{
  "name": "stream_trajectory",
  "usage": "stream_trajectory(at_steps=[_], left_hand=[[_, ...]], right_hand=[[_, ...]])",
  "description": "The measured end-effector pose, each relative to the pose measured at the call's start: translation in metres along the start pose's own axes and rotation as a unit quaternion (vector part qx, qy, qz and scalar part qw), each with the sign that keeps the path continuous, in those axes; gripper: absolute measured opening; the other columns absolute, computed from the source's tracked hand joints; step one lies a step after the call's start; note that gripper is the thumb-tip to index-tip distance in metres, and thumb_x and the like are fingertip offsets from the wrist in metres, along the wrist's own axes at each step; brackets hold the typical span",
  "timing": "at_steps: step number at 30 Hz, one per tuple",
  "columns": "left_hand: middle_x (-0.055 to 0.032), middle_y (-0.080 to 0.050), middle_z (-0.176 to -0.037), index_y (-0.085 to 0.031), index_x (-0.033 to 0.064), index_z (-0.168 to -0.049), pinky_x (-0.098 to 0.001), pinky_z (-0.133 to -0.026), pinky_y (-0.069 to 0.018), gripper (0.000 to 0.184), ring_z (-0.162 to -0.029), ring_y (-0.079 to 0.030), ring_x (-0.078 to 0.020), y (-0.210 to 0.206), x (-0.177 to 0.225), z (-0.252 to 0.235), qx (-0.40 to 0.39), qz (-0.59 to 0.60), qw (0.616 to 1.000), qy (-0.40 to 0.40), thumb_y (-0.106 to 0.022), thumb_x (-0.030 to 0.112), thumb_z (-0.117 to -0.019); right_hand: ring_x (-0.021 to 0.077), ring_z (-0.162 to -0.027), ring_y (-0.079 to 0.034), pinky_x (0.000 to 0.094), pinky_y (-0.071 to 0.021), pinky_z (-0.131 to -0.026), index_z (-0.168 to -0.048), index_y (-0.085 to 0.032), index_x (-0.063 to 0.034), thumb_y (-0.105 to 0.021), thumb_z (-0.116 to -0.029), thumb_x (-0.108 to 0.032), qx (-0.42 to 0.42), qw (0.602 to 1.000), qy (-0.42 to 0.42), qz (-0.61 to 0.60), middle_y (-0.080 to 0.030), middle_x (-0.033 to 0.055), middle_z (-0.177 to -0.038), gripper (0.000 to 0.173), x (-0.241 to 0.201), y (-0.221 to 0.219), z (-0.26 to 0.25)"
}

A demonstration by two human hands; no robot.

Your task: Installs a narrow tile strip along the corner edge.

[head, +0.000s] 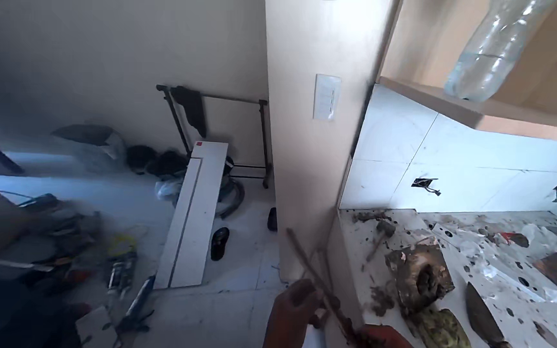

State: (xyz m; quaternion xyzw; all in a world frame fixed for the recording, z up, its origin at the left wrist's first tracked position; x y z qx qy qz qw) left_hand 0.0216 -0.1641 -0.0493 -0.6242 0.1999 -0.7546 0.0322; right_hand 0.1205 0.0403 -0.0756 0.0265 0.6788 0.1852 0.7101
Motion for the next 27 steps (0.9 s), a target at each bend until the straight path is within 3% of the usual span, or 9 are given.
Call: stream_trajectory(at_steps=[3,6,8,13,18,20,22,27], left_hand=[[-0.0028,-0.073,-0.082,-0.066,0.0037,-0.101,-0.0288,-0.052,-0.0603,0.012,-0.064,-0.071,-0.0131,0.025,0.01,-0.035,0.039,-0.008,0.998,-0.047,-0.057,0.001,-0.094],[0.0009,-0.073,-0.08,-0.067,0.0064,-0.098,-0.0268,-0.05,-0.0597,0.015,-0.061,-0.07,-0.0096,0.048,0.023,-0.072,0.069,-0.019,0.992,-0.106,-0.056,-0.001,-0.0915],[0.0028,-0.073,-0.08,-0.068,0.0081,-0.098,-0.0255,-0.05,-0.0591,0.017,-0.061,-0.069,-0.0079,0.058,0.032,-0.096,0.083,-0.025,0.987,-0.139,-0.058,-0.001,-0.089],[0.0071,-0.074,-0.08,-0.069,0.0108,-0.099,-0.0232,-0.053,-0.0594,0.02,-0.061,-0.068,-0.005,0.061,0.046,-0.142,0.073,-0.021,0.979,-0.188,-0.063,-0.003,-0.0857],[0.012,-0.075,-0.085,-0.073,0.0186,-0.101,-0.0215,-0.06,-0.0605,0.022,-0.068,-0.07,-0.0014,0.055,0.045,-0.189,-0.021,-0.029,0.979,-0.201,-0.072,0.004,-0.0836],[0.0125,-0.076,-0.086,-0.073,0.0186,-0.101,-0.0214,-0.062,-0.061,0.022,-0.07,-0.07,-0.0008,0.055,0.046,-0.21,-0.077,-0.041,0.976,-0.201,-0.075,0.005,-0.0828],[0.0125,-0.076,-0.089,-0.073,0.0192,-0.103,-0.0211,-0.065,-0.0613,0.021,-0.073,-0.071,-0.0007,0.057,0.049,-0.235,-0.138,-0.05,0.969,-0.2,-0.077,0.01,-0.0841],[0.0092,-0.077,-0.095,-0.076,0.021,-0.105,-0.0226,-0.069,-0.0624,0.019,-0.08,-0.073,-0.0029,0.072,0.056,-0.305,-0.289,-0.041,0.94,-0.179,-0.079,0.021,-0.0866]], right_hand=[[0.0121,-0.078,-0.065,0.0346,-0.0562,-0.075,-0.119,-0.07,0.0008,-0.061,-0.1019,-0.027,0.006,0.997,-0.041,0.071,-0.072,0.0088,-0.094,0.034,-0.013,0.029,-0.044],[0.012,-0.071,-0.061,0.0335,-0.0537,-0.069,-0.113,-0.07,-0.0024,-0.058,-0.1036,-0.026,0.09,0.981,-0.095,0.141,-0.067,0.006,-0.086,0.028,-0.036,0.076,-0.095],[0.0183,-0.079,-0.065,0.0404,-0.0555,-0.077,-0.115,-0.07,-0.0012,-0.058,-0.1048,-0.026,0.153,0.964,-0.125,0.177,-0.069,0.0101,-0.091,0.03,-0.06,0.106,-0.13],[0.0176,-0.077,-0.062,0.0412,-0.0518,-0.074,-0.107,-0.071,-0.0027,-0.056,-0.1054,-0.029,0.307,0.921,-0.103,0.217,-0.067,0.0085,-0.087,0.03,-0.092,0.16,-0.213],[0.0218,-0.082,-0.064,0.0431,-0.0524,-0.079,-0.111,-0.07,-0.0025,-0.057,-0.1045,-0.022,0.415,0.871,-0.115,0.237,-0.069,0.0113,-0.092,0.025,-0.095,0.181,-0.285],[0.026,-0.087,-0.068,0.0454,-0.0551,-0.082,-0.119,-0.07,-0.0015,-0.054,-0.1034,-0.016,0.439,0.847,-0.086,0.288,-0.071,0.0146,-0.098,0.027,-0.09,0.177,-0.301],[0.0286,-0.083,-0.069,0.0462,-0.0575,-0.078,-0.125,-0.07,-0.0006,-0.051,-0.1011,-0.014,0.462,0.812,-0.048,0.354,-0.072,0.017,-0.1,0.033,-0.082,0.165,-0.313],[0.0276,-0.079,-0.067,0.0441,-0.0569,-0.073,-0.15,-0.051,-0.0048,-0.049,-0.1015,-0.016,0.498,0.758,-0.15,0.395,-0.069,0.0166,-0.106,0.05,-0.069,0.141,-0.342]])
Point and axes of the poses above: each hand's wrist, its own z-axis away from the middle knuckle, its own y-axis out of the back of the hand, x = y × z, the point moved 3 cm from there along -z, towards the middle knuckle
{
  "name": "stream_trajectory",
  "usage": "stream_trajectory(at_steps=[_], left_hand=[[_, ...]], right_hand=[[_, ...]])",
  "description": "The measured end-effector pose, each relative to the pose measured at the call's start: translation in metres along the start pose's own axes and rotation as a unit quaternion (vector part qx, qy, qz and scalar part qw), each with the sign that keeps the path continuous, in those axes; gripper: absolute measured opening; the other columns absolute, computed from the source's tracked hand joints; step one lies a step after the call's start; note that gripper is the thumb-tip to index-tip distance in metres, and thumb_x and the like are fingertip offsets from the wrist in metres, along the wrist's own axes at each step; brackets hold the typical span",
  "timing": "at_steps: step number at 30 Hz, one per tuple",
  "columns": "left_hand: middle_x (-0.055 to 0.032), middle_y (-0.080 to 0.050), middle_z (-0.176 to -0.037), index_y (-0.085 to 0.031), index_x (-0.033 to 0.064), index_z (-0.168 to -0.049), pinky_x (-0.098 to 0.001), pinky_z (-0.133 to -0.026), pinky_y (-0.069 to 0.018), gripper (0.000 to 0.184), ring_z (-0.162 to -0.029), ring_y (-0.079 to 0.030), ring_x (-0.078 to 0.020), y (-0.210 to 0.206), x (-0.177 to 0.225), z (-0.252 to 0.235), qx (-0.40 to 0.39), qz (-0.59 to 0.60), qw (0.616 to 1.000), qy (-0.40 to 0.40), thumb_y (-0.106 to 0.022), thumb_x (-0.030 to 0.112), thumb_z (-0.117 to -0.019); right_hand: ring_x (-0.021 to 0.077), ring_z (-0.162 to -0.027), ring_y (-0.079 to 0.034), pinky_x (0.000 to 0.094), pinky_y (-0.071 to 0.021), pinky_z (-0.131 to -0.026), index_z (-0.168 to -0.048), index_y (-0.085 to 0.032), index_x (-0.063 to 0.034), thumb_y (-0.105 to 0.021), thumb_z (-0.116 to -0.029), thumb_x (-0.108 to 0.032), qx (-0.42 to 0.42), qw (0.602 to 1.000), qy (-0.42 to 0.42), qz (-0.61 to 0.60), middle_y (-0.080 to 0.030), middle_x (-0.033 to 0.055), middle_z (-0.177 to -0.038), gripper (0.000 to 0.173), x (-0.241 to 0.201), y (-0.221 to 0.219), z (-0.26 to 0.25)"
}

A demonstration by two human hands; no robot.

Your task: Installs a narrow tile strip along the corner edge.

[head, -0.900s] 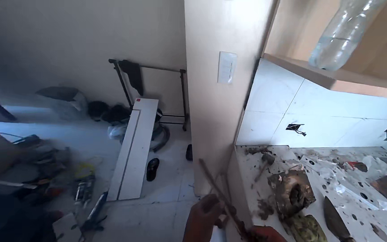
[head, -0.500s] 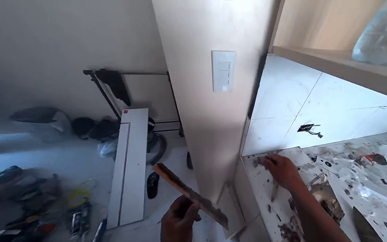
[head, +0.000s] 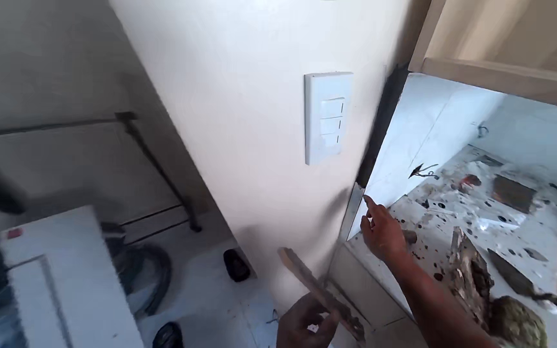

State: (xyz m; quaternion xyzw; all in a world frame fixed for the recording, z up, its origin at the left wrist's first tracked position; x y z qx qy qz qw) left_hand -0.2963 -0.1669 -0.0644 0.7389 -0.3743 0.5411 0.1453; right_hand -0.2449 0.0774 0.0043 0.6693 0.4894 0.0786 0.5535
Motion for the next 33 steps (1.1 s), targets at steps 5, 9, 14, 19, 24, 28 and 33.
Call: stream_trajectory(at_steps=[5,9,14,19,24,28,33], left_hand=[[0.0078,-0.075,-0.09,-0.074,0.0101,-0.1,-0.0196,-0.066,-0.0607,0.019,-0.079,-0.071,0.001,0.034,0.006,-0.041,-0.125,-0.018,0.992,0.011,-0.077,0.02,-0.0842],[0.0075,-0.075,-0.089,-0.072,0.009,-0.099,-0.0185,-0.066,-0.0602,0.02,-0.077,-0.07,0.0023,0.045,0.005,-0.056,-0.197,0.003,0.98,0.006,-0.078,0.022,-0.0852],[0.0055,-0.075,-0.09,-0.073,0.008,-0.1,-0.0197,-0.066,-0.0602,0.021,-0.078,-0.07,0.0009,0.05,-0.001,-0.069,-0.257,0.037,0.965,0.025,-0.078,0.022,-0.0857],[0.0054,-0.075,-0.089,-0.072,0.0091,-0.101,-0.0187,-0.065,-0.059,0.021,-0.077,-0.069,0.0015,0.061,-0.001,-0.078,-0.287,0.045,0.957,0.022,-0.077,0.025,-0.0875],[0.004,-0.075,-0.09,-0.072,0.0051,-0.101,-0.0186,-0.066,-0.0592,0.023,-0.078,-0.069,0.0017,0.073,0.002,-0.079,-0.286,0.051,0.957,0.027,-0.078,0.021,-0.0849],[0.005,-0.074,-0.091,-0.072,0.0078,-0.101,-0.0177,-0.067,-0.059,0.021,-0.079,-0.069,0.0027,0.08,0.003,-0.078,-0.288,0.064,0.955,0.026,-0.078,0.021,-0.0859],[0.0052,-0.074,-0.089,-0.072,0.0073,-0.099,-0.0175,-0.066,-0.0586,0.019,-0.077,-0.068,0.0024,0.087,0.006,-0.074,-0.284,0.059,0.957,0.028,-0.078,0.019,-0.0849]], right_hand=[[0.0325,-0.093,-0.07,0.0482,-0.0575,-0.081,-0.154,-0.046,-0.0041,-0.047,-0.101,-0.016,0.024,0.994,-0.089,0.061,-0.07,0.0181,-0.112,0.054,-0.027,-0.009,-0.009],[0.0352,-0.099,-0.07,0.0502,-0.0567,-0.085,-0.157,-0.041,-0.0051,-0.048,-0.1009,-0.016,0.031,0.985,-0.144,0.09,-0.07,0.02,-0.114,0.057,-0.036,-0.014,-0.011],[0.0355,-0.092,-0.071,0.0516,-0.0578,-0.078,-0.155,-0.044,-0.0057,-0.051,-0.0994,-0.015,0.068,0.981,-0.149,0.106,-0.071,0.0198,-0.107,0.057,-0.043,-0.021,-0.015],[0.0359,-0.099,-0.07,0.052,-0.0568,-0.082,-0.16,-0.038,-0.0129,-0.048,-0.1014,-0.019,0.021,0.967,-0.222,0.126,-0.068,0.0202,-0.118,0.06,-0.059,-0.023,-0.023],[0.0347,-0.106,-0.068,0.0513,-0.0539,-0.093,-0.165,-0.02,-0.0114,-0.046,-0.1043,-0.02,-0.04,0.954,-0.284,0.082,-0.068,0.0194,-0.12,0.066,-0.073,-0.024,-0.033],[0.0316,-0.096,-0.069,0.05,-0.0548,-0.089,-0.166,-0.011,-0.0139,-0.047,-0.1052,-0.018,-0.055,0.948,-0.314,0.009,-0.069,0.0162,-0.11,0.071,-0.08,-0.024,-0.041],[0.0253,-0.087,-0.067,0.0443,-0.0554,-0.081,-0.166,-0.009,-0.015,-0.05,-0.1047,-0.015,-0.023,0.944,-0.318,-0.088,-0.07,0.0128,-0.101,0.074,-0.077,-0.03,-0.045]])
Point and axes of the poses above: each hand's wrist, its own z-axis away from the middle knuckle, its own y-axis out of the back of the hand, x = y × z, the point moved 3 cm from there along -z, towards the middle knuckle
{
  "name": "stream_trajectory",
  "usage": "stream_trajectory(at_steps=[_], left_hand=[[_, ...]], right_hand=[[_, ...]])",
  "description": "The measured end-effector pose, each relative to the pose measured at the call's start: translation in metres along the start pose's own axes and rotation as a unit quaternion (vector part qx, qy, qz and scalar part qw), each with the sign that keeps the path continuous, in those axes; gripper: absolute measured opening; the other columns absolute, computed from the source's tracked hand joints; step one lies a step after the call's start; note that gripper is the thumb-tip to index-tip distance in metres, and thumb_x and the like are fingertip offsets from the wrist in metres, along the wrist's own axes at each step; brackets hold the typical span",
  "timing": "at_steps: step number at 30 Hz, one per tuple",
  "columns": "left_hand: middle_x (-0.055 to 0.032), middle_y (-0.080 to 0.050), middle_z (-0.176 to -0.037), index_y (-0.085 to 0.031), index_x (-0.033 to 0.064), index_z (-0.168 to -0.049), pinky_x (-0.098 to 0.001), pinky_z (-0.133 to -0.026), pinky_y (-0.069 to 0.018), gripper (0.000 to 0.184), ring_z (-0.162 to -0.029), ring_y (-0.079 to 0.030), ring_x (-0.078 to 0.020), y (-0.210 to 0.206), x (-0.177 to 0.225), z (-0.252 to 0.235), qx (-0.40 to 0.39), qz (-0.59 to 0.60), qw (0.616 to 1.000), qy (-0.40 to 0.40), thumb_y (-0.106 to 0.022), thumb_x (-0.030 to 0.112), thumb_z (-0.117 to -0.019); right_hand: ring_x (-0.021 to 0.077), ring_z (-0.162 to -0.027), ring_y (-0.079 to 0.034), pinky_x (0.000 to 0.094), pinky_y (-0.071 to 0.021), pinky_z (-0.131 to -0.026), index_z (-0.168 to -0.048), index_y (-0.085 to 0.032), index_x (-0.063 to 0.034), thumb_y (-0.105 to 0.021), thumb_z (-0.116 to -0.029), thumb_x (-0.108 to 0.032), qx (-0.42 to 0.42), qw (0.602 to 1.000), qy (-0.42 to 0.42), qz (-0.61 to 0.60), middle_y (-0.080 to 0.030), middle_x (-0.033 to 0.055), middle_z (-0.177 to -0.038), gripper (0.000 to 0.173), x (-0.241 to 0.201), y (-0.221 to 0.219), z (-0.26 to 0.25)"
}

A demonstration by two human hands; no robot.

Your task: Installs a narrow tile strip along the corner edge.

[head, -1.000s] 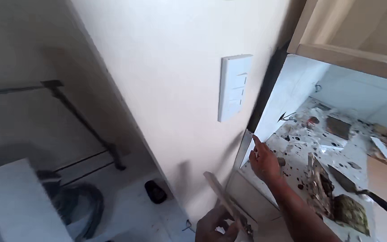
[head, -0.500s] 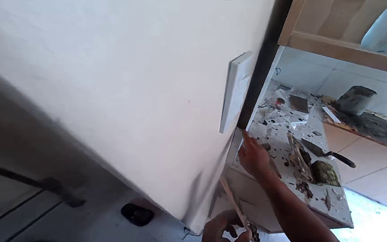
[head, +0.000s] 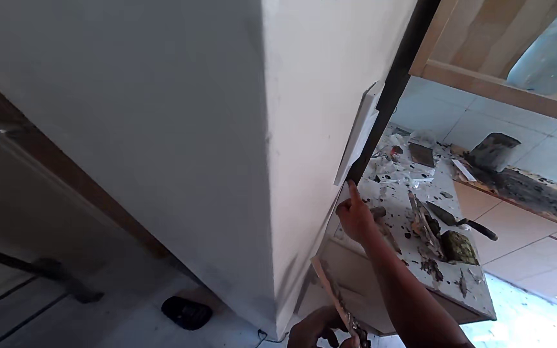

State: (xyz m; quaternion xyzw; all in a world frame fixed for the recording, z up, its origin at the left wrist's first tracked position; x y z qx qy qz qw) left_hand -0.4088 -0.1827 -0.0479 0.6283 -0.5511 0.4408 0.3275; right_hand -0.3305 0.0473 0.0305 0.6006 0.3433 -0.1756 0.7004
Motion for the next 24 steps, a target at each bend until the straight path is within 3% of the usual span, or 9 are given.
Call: stream_trajectory(at_steps=[2,4,6,9,11,13,15,18,24], left_hand=[[0.0053,-0.074,-0.088,-0.072,0.0071,-0.099,-0.0182,-0.066,-0.0589,0.019,-0.077,-0.069,0.0018,0.0,0.001,0.004,0.003,-0.001,1.0,0.004,-0.078,0.018,-0.0846],[0.0056,-0.074,-0.088,-0.073,0.0071,-0.098,-0.0184,-0.066,-0.0592,0.018,-0.078,-0.069,0.0017,0.0,0.003,0.006,0.004,-0.003,1.0,0.004,-0.078,0.018,-0.0845],[0.0064,-0.074,-0.088,-0.073,0.0074,-0.099,-0.0183,-0.066,-0.0594,0.018,-0.078,-0.069,0.002,0.0,0.004,0.008,0.008,-0.001,1.0,0.005,-0.078,0.018,-0.0848],[0.0062,-0.075,-0.089,-0.073,0.0058,-0.1,-0.0184,-0.066,-0.0594,0.02,-0.078,-0.069,0.0021,0.002,0.004,0.01,0.019,0.007,1.0,0.008,-0.078,0.018,-0.0852],[0.0069,-0.075,-0.09,-0.073,0.007,-0.101,-0.0187,-0.067,-0.0598,0.02,-0.079,-0.07,0.0018,0.003,0.003,0.012,0.025,0.012,0.999,0.016,-0.078,0.018,-0.0849],[0.0072,-0.075,-0.09,-0.073,0.0069,-0.101,-0.019,-0.067,-0.06,0.021,-0.078,-0.07,0.0011,0.002,0.003,0.013,0.029,0.016,0.999,0.021,-0.079,0.016,-0.0837],[0.007,-0.075,-0.09,-0.073,0.007,-0.101,-0.0188,-0.066,-0.0598,0.02,-0.078,-0.07,0.0009,0.001,0.004,0.015,0.027,0.021,0.999,0.021,-0.078,0.016,-0.0835],[0.0067,-0.075,-0.089,-0.073,0.0064,-0.1,-0.019,-0.066,-0.0596,0.02,-0.078,-0.07,0.0009,-0.002,0.004,0.017,0.021,0.02,0.999,0.024,-0.078,0.017,-0.0836],[0.0052,-0.075,-0.088,-0.072,0.0026,-0.1,-0.0188,-0.065,-0.0591,0.025,-0.076,-0.069,0.0016,0.001,0.01,0.021,0.024,-0.004,0.999,0.023,-0.078,0.019,-0.0834]], right_hand=[[0.023,-0.085,-0.067,0.0424,-0.0555,-0.081,-0.166,-0.01,-0.0161,-0.052,-0.1048,-0.014,-0.003,0.999,0.007,-0.034,-0.071,0.0115,-0.101,0.075,0.002,-0.002,-0.002],[0.0171,-0.072,-0.063,0.0353,-0.0532,-0.07,-0.164,-0.019,-0.0144,-0.052,-0.1031,-0.007,0.008,0.993,0.038,-0.111,-0.07,0.0087,-0.096,0.07,0.008,-0.004,-0.003],[0.0115,-0.062,-0.058,0.0289,-0.0499,-0.06,-0.156,-0.034,-0.0072,-0.048,-0.096,0.003,0.036,0.963,0.093,-0.249,-0.068,0.0077,-0.09,0.062,0.022,-0.009,0.002],[0.009,-0.061,-0.058,0.0255,-0.0507,-0.056,-0.135,-0.039,0.0033,-0.049,-0.0933,0.003,0.061,0.929,0.102,-0.35,-0.065,0.0075,-0.09,0.043,0.041,-0.017,0.013],[0.0099,-0.062,-0.058,0.0268,-0.0516,-0.058,-0.116,-0.052,0.0057,-0.055,-0.0987,-0.006,0.088,0.953,0.071,-0.282,-0.062,0.0068,-0.085,0.022,0.048,-0.013,0.017],[0.0134,-0.067,-0.055,0.0327,-0.0495,-0.065,-0.102,-0.064,0.0049,-0.056,-0.1041,-0.018,0.109,0.984,0.05,-0.129,-0.058,0.0067,-0.078,0.024,0.041,0.004,0.018],[0.0214,-0.07,-0.059,0.0428,-0.0506,-0.069,-0.094,-0.067,0.0013,-0.053,-0.1061,-0.025,0.128,0.99,0.056,0.006,-0.06,0.0099,-0.074,0.032,0.03,0.022,0.013],[0.0345,-0.077,-0.066,0.0562,-0.0519,-0.071,-0.092,-0.067,0.0002,-0.052,-0.107,-0.034,0.127,0.981,0.051,0.14,-0.065,0.0166,-0.078,0.04,0.013,0.042,-0.002],[0.0397,-0.088,-0.069,0.0596,-0.0524,-0.072,-0.094,-0.068,-0.002,-0.052,-0.1052,-0.046,0.116,0.954,0.02,0.276,-0.069,0.0197,-0.088,0.048,-0.005,0.056,-0.019]])
Point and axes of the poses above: each hand's wrist, its own z-axis away from the middle knuckle, its own y-axis out of the back of the hand, x = y × z, the point moved 3 cm from there along -z, towards the middle knuckle
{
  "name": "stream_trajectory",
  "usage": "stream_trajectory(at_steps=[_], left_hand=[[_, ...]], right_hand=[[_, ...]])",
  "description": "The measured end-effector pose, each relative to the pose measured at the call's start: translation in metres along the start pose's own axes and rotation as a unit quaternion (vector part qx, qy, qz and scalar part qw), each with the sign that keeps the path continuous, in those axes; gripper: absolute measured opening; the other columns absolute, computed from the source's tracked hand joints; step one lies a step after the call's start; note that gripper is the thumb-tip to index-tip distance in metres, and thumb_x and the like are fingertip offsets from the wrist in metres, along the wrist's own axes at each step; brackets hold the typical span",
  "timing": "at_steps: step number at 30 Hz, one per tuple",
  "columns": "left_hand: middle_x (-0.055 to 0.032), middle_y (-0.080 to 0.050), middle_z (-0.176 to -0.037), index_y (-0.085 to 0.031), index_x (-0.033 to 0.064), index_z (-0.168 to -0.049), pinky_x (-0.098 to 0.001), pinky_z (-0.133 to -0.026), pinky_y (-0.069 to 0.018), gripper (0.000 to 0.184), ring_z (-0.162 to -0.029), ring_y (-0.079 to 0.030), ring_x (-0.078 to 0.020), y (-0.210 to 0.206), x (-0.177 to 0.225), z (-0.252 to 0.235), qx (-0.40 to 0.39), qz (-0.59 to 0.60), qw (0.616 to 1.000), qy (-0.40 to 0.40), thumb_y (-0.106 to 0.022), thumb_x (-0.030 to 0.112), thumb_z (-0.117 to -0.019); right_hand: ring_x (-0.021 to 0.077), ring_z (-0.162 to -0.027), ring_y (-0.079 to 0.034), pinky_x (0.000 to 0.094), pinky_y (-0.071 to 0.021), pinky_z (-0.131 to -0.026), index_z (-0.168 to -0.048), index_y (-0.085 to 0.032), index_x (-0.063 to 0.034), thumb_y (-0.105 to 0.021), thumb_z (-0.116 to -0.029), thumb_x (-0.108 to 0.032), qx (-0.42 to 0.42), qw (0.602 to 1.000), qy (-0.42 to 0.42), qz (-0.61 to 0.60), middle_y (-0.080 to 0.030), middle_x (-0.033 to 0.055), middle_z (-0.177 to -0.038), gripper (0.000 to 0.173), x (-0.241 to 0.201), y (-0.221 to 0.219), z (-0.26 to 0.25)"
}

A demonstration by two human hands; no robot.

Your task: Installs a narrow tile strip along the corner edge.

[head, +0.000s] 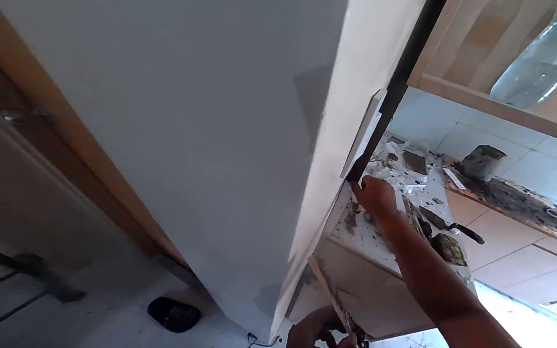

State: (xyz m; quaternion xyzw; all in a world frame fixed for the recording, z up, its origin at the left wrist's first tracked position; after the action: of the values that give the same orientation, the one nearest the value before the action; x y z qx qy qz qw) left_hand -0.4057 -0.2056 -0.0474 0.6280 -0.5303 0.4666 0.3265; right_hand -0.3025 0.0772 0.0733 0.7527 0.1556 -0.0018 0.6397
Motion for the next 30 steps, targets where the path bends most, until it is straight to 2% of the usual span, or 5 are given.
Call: stream_trajectory(at_steps=[13,22,24,26,30], left_hand=[[0.0035,-0.075,-0.087,-0.072,0.0001,-0.1,-0.0168,-0.067,-0.0581,0.024,-0.077,-0.069,0.0029,0.013,0.003,0.007,0.011,0.0,1.0,-0.019,-0.078,0.016,-0.082],[-0.0011,-0.075,-0.087,-0.072,-0.0032,-0.098,-0.0153,-0.068,-0.0567,0.025,-0.078,-0.069,0.0023,0.016,0.004,0.013,0.016,-0.018,0.999,-0.029,-0.079,0.013,-0.0803],[-0.001,-0.075,-0.088,-0.072,-0.0028,-0.099,-0.0159,-0.069,-0.0575,0.025,-0.079,-0.069,0.0022,0.016,0.003,0.013,0.014,-0.012,0.999,-0.031,-0.079,0.012,-0.0804],[-0.0008,-0.075,-0.088,-0.072,-0.0032,-0.098,-0.0159,-0.069,-0.057,0.024,-0.078,-0.069,0.0024,0.017,0.005,0.012,0.013,-0.013,0.999,-0.028,-0.079,0.011,-0.0799],[-0.0014,-0.075,-0.087,-0.072,-0.0033,-0.096,-0.0175,-0.069,-0.0578,0.023,-0.079,-0.069,0.0012,0.018,0.007,0.012,0.01,-0.022,0.999,-0.02,-0.078,0.012,-0.0798]], right_hand=[[0.0394,-0.093,-0.071,0.0593,-0.053,-0.074,-0.093,-0.069,-0.0025,-0.048,-0.1062,-0.047,-0.005,0.991,0.022,0.13,-0.072,0.02,-0.09,0.051,-0.015,0.025,-0.006],[0.0425,-0.084,-0.071,0.0617,-0.0519,-0.065,-0.086,-0.069,-0.0013,-0.055,-0.1034,-0.039,0.117,0.981,0.085,0.133,-0.071,0.0212,-0.084,0.044,-0.018,0.058,-0.014],[0.0426,-0.085,-0.071,0.0622,-0.0522,-0.066,-0.086,-0.069,-0.0009,-0.056,-0.103,-0.039,0.116,0.979,0.084,0.146,-0.071,0.0215,-0.086,0.044,-0.02,0.067,-0.016],[0.0427,-0.094,-0.071,0.0626,-0.0524,-0.073,-0.092,-0.069,-0.0001,-0.052,-0.1045,-0.039,0.084,0.98,0.064,0.167,-0.073,0.0221,-0.094,0.045,-0.028,0.078,-0.016],[0.0431,-0.092,-0.072,0.0623,-0.0523,-0.071,-0.092,-0.069,0.0,-0.05,-0.1049,-0.037,0.102,0.974,0.076,0.186,-0.072,0.022,-0.093,0.044,-0.032,0.09,-0.019]])
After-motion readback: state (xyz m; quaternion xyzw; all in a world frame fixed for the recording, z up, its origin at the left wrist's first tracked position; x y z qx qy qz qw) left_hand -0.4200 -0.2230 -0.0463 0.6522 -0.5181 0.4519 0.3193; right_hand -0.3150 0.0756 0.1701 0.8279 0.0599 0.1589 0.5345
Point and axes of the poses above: each hand's wrist, its own z-axis away from the middle knuckle, its own y-axis out of the back of the hand, x = y × z, the point moved 3 cm from there along -z, towards the middle knuckle
